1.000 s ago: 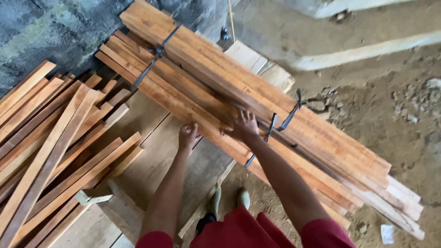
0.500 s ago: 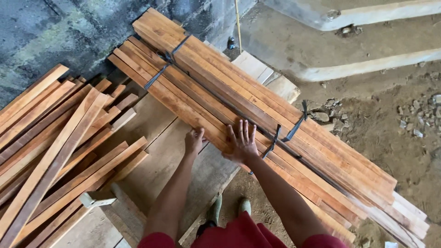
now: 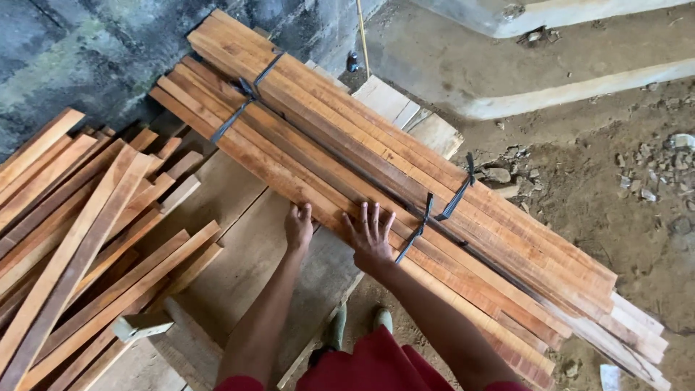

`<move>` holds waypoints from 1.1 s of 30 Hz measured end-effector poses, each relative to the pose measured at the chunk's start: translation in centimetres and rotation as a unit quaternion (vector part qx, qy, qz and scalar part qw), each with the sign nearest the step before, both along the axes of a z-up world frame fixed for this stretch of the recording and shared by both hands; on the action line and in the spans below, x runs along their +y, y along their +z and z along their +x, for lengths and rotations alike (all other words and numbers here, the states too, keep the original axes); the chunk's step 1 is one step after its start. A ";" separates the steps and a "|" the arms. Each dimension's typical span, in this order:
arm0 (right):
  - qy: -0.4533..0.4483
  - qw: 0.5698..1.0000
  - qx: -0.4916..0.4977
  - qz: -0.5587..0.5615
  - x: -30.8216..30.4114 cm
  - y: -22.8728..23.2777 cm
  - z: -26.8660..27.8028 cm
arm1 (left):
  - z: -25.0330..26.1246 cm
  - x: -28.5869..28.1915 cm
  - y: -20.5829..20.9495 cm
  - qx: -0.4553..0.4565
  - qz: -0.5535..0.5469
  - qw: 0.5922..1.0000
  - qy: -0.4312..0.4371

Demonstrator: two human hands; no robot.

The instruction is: Bundling thin wood strips using straps and organizing them on a workbench.

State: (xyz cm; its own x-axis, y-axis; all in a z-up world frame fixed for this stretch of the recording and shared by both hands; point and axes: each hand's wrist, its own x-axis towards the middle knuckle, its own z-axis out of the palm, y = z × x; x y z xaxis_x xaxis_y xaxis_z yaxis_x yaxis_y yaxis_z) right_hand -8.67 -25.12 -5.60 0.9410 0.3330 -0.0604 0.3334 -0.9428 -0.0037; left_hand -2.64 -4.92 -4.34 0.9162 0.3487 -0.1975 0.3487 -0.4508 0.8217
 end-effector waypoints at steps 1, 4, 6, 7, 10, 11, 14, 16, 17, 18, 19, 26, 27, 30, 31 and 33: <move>0.021 0.992 -0.114 0.057 -0.5 -0.7 0.8 | 0.5 -0.6 0.4 -0.001 -0.012 1.000 0.011; 0.047 0.970 -0.208 0.117 -1.4 0.1 1.5 | 2.7 -1.1 -4.0 0.012 -0.020 0.999 0.028; 0.054 0.972 -0.196 0.119 -1.6 1.0 2.0 | 3.8 -1.0 -6.5 0.018 -0.018 0.999 0.033; 0.054 0.971 -0.206 0.105 -1.6 1.1 2.1 | 4.0 -1.1 -6.7 0.025 0.001 1.000 0.016; 0.046 0.973 -0.203 0.098 -1.2 1.8 0.9 | 3.7 1.2 -8.2 0.049 0.034 0.997 -0.039; 0.039 0.973 -0.201 0.101 -1.2 2.4 0.8 | 4.2 2.2 -8.6 0.056 0.044 0.994 -0.078; 0.050 0.956 -0.270 0.106 -2.9 3.2 1.8 | 2.8 1.7 -2.7 0.079 0.085 0.987 -0.116; 0.032 0.961 -0.233 0.144 -5.3 3.0 2.7 | 2.4 1.7 -2.1 0.078 0.093 0.986 -0.117; 0.012 0.964 -0.194 0.180 -6.7 2.8 3.3 | 2.4 1.5 -1.9 0.079 0.102 0.984 -0.120; 0.012 0.964 -0.196 0.181 -8.0 2.7 3.1 | 2.5 1.6 -2.9 0.077 0.102 0.985 -0.119; 0.034 0.965 -0.197 0.170 -9.2 2.5 3.0 | 2.8 1.8 -3.9 0.043 0.126 0.980 -0.147; 0.074 0.947 -0.245 0.196 -10.3 2.1 2.8 | 2.4 2.5 -4.2 0.045 0.052 0.989 -0.128; 0.076 0.945 -0.246 0.200 -9.3 2.4 2.7 | 2.0 3.1 -4.1 0.044 0.056 0.990 -0.125; 0.101 0.930 -0.312 0.167 -8.9 2.4 2.3 | 1.9 2.4 -4.2 0.054 -0.114 0.989 -0.071; 0.084 0.937 -0.303 0.151 -8.7 1.3 2.2 | 2.0 2.3 -4.4 0.033 -0.221 0.975 -0.023; 0.071 0.944 -0.293 0.137 -6.8 1.4 1.1 | 1.7 3.1 -3.3 0.012 -0.324 0.945 0.027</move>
